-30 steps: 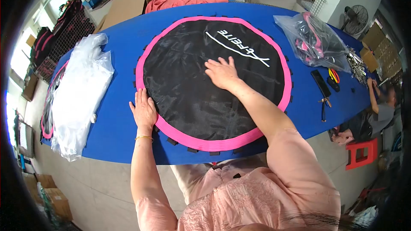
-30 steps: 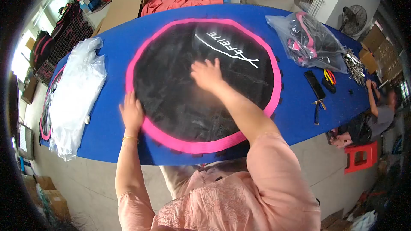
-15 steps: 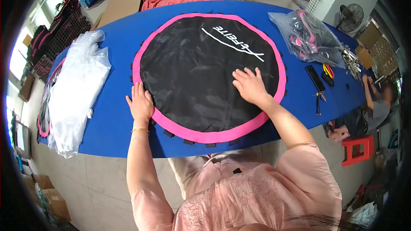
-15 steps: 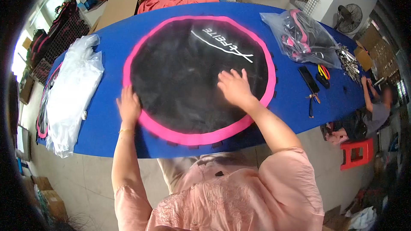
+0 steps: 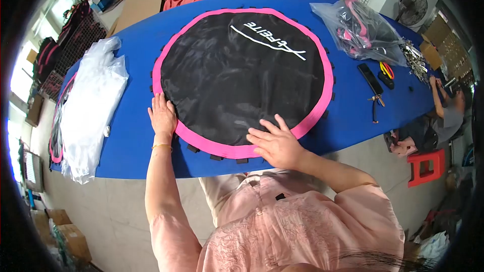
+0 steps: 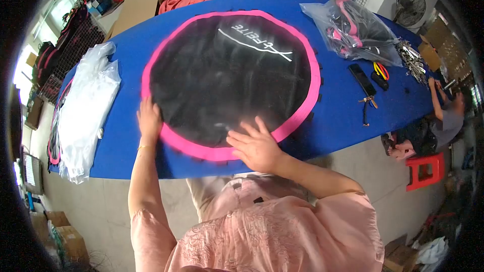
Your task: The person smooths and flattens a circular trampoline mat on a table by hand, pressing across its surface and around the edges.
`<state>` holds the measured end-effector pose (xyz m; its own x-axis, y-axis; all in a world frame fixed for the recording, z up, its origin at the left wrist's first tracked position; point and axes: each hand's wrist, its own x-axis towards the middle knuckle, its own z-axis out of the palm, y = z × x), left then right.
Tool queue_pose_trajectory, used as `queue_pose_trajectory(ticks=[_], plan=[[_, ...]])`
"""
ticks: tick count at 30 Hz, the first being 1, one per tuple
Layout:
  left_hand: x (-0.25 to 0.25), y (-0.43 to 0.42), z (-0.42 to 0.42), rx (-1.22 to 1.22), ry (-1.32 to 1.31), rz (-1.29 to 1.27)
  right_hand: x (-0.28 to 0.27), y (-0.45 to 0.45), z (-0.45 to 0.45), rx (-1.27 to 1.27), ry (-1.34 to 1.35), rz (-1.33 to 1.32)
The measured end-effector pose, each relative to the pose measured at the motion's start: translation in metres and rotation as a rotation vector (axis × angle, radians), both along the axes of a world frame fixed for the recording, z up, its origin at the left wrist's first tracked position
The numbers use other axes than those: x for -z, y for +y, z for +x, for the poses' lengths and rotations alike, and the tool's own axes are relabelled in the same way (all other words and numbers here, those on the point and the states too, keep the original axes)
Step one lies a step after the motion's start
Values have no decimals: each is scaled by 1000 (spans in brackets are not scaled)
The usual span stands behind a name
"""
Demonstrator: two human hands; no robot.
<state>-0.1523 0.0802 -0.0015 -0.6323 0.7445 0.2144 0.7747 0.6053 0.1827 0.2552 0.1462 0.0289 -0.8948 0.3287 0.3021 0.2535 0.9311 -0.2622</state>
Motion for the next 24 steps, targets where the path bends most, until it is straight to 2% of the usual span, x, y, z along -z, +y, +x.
queue_pose_trajectory(ticks=[8, 12, 14, 17, 18, 24], plan=[[1, -18, 13, 69, -95, -1, 2, -8, -53, -131, -18, -11], [-27, -51, 81, 183, -176, 42, -2, -2, -47, -116, -43, -31], [-24, -66, 113, 230, -121, 45, 0, 7, -32, -100, -44, -33], [-17, -82, 154, 251, -79, -11, 3, 30, -9, 63, 37, 16], [-9, -83, 161, 237, -19, -11, -9, 35, -6, 137, -34, 52], [-4, -82, 165, 209, 41, 56, 16, 71, 2, 382, 70, 71]])
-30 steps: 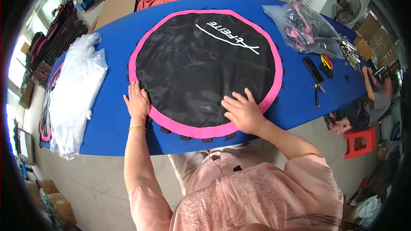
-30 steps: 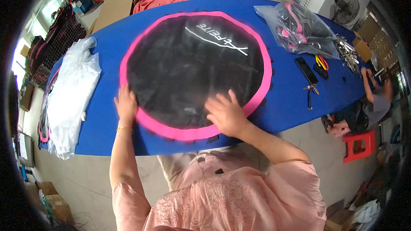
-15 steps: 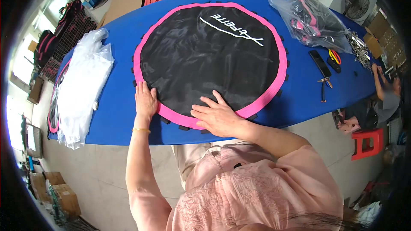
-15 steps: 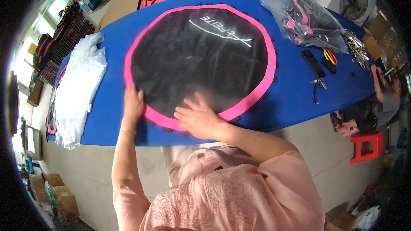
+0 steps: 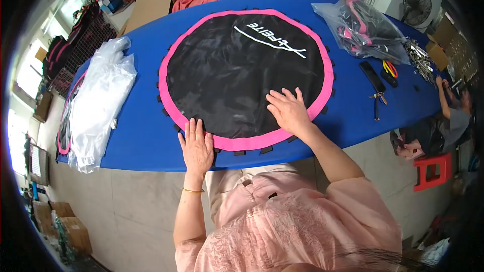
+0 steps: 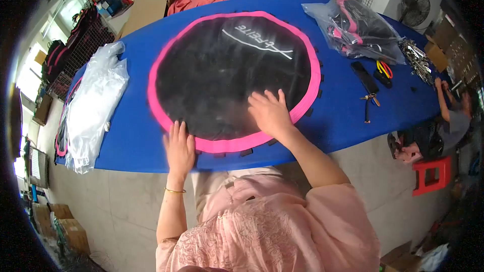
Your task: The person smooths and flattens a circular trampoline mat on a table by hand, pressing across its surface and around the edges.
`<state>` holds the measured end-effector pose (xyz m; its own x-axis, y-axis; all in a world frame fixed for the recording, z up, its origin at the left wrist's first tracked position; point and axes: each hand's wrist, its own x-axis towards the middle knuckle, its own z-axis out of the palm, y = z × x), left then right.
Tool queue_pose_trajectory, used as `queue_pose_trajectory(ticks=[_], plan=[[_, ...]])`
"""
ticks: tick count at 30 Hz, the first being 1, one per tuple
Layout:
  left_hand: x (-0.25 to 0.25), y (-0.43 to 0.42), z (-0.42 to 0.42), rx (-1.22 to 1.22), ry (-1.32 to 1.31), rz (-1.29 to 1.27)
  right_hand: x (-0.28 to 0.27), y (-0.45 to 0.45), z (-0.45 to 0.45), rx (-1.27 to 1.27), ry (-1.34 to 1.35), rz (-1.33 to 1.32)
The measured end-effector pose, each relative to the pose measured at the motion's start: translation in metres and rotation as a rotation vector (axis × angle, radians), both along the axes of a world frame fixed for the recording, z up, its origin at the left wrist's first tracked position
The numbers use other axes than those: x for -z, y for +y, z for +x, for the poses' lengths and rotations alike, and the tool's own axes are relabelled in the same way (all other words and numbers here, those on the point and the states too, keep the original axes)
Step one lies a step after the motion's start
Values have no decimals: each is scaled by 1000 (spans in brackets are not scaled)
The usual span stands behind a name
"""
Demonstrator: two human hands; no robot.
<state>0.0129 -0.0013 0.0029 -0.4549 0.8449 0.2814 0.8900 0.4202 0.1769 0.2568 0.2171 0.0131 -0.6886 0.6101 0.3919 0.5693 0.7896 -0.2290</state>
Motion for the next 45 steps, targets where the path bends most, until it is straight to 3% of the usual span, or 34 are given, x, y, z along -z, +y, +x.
queue_pose_trajectory(ticks=[37, 45], plan=[[-9, -1, 9, -15, -15, 83, -11, -7, 2, -157, 71, -25], [-4, -4, 4, -19, -64, 42, -11, -12, 7, -348, 104, -107]])
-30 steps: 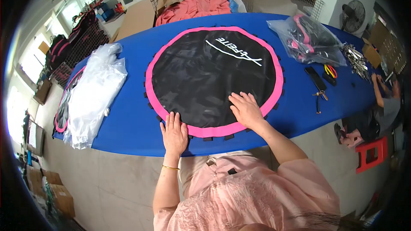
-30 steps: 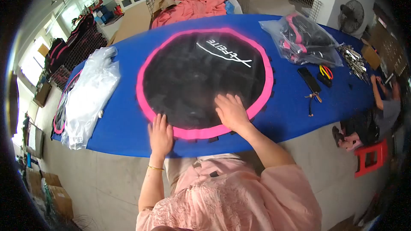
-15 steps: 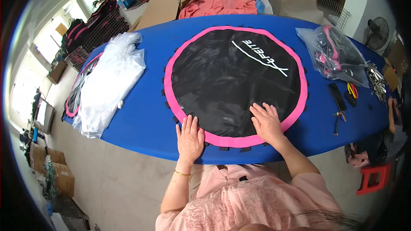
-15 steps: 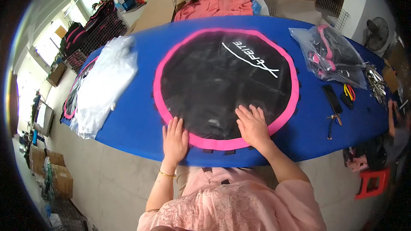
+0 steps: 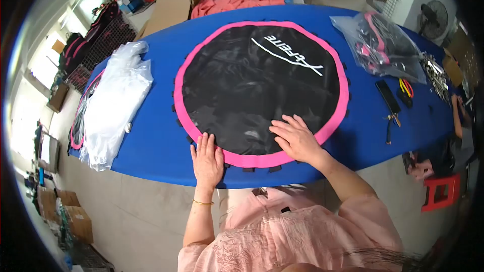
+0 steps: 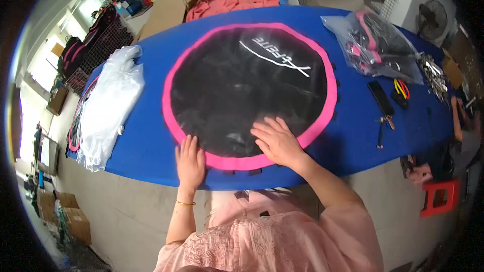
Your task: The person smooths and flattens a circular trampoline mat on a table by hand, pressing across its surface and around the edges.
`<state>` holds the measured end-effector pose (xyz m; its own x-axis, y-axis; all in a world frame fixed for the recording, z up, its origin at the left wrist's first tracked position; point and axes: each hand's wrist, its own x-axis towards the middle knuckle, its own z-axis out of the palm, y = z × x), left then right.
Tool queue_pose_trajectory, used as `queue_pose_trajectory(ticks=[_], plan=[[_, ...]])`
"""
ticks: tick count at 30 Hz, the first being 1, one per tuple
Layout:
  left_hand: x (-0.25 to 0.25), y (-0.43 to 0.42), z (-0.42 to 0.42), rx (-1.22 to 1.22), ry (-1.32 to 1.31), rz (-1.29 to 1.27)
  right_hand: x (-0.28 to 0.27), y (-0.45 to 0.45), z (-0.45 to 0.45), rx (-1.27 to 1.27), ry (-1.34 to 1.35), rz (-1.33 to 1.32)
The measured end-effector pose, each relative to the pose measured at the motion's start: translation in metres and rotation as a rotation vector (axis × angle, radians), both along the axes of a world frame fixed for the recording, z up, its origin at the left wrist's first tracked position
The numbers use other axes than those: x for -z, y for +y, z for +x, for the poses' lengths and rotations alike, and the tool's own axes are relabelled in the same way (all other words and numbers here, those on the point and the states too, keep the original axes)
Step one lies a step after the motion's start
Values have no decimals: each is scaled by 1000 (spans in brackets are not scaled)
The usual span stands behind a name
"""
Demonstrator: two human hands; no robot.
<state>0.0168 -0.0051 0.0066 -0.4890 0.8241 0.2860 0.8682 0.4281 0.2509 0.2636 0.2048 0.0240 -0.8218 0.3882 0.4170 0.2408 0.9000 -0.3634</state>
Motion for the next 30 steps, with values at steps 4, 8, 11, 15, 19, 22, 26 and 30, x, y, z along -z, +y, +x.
queue_pose_trajectory(ticks=[4, 8, 11, 15, 19, 22, 26, 30], plan=[[-2, 0, 1, 3, 15, -6, 9, 9, 1, -68, 37, 10], [-1, 0, -1, 11, 18, -23, -1, 32, 1, -131, 89, -3], [-4, 1, 0, -3, -17, -23, -3, 57, -3, -131, 17, -42], [-19, 11, 20, -97, -75, -103, -3, 70, -8, -124, 76, -180], [-43, 47, 69, 187, -83, -94, 0, 78, -11, -100, 277, -329], [-59, 83, 109, 378, -160, -123, -3, 96, -6, 0, 319, -357], [-53, 123, 125, 445, -79, -147, -1, 115, 5, 98, 331, -451], [-45, 138, 119, 485, 5, -202, 4, 121, 7, 119, 319, -392]])
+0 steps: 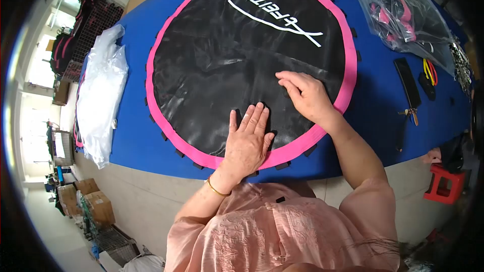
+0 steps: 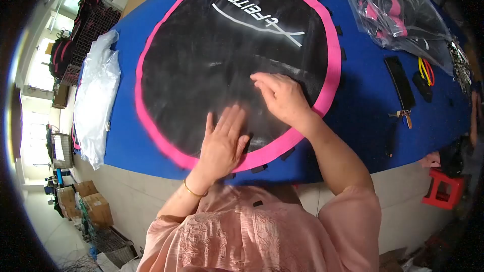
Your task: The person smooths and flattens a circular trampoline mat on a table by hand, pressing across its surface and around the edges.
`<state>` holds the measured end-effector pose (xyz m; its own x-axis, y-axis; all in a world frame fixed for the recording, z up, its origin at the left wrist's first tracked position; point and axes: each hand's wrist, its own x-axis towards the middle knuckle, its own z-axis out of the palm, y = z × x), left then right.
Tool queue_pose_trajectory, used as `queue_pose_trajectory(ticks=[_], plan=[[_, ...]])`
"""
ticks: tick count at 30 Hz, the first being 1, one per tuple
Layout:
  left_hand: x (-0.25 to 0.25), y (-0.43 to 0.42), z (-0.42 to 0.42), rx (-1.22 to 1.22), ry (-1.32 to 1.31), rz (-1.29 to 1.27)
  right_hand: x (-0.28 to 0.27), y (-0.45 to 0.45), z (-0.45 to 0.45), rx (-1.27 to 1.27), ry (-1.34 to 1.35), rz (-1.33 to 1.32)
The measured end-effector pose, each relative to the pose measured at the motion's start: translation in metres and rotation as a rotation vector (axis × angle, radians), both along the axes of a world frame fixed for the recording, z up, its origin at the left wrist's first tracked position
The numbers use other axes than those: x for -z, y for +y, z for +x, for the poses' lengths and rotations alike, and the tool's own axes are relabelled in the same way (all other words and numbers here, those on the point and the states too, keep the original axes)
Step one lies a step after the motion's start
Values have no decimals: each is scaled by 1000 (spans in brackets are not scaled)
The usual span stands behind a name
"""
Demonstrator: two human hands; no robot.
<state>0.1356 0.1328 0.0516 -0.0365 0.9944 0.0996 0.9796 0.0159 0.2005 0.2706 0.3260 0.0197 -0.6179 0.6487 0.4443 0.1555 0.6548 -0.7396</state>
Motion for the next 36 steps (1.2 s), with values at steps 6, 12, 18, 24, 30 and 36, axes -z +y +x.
queue_pose_trajectory(ticks=[6, 12, 18, 24, 30, 36], plan=[[3, 33, -62, -111, 101, 9, 0, -2, -1, -37, -22, 123], [22, 86, -109, -198, 128, 56, 4, 0, -1, -45, -8, 133], [33, 89, -97, -138, 172, 75, 1, -1, 1, -59, -14, 119], [33, 59, -167, -382, 186, -3, 5, -1, 0, -58, -7, 134], [26, 53, -188, -476, 110, -75, 2, -2, 0, -60, -29, 160], [31, 97, -137, -263, 82, 15, -2, -3, 1, -63, -40, 165]])
